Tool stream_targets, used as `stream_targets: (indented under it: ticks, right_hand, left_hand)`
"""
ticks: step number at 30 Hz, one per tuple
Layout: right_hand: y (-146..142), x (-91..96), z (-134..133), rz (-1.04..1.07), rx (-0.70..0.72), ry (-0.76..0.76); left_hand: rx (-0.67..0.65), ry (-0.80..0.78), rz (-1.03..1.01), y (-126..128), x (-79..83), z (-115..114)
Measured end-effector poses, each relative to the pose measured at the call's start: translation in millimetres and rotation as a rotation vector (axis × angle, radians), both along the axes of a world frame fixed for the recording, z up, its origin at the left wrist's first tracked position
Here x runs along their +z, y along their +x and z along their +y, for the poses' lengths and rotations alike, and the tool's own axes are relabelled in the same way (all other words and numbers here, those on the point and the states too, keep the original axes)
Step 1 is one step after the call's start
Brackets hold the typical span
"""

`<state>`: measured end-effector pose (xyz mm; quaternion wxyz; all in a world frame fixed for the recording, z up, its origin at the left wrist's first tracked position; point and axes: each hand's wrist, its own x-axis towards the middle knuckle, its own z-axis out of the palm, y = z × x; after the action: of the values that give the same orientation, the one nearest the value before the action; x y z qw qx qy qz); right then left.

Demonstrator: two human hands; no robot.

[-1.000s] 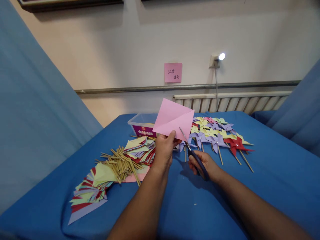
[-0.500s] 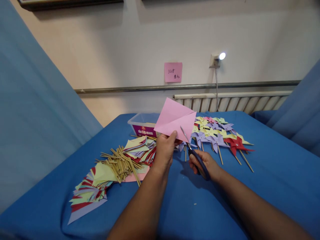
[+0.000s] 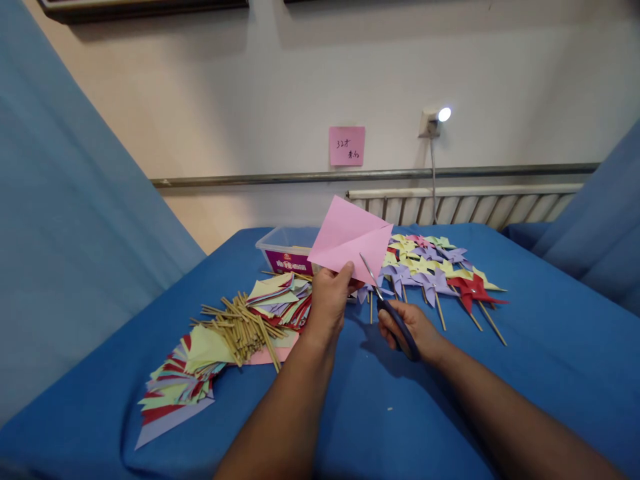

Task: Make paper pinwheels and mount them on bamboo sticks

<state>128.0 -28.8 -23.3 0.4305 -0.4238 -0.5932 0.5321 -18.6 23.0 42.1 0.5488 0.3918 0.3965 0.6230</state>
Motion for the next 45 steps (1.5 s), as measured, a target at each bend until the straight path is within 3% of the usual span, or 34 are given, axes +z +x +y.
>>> stream_targets:
  ticks: [35,45]
  right_hand:
    - [-0.6,5.0,-2.5,-0.012,0.003,0.028]
    - [-2.3,-1.3,-0.1,0.026,-0.019,0.015]
  left_hand:
    - [-0.005,-0.027,0.029,2.1,4.4,-3.6]
    - [-0.016,-0.012,0.038,1.8,4.1,-4.1]
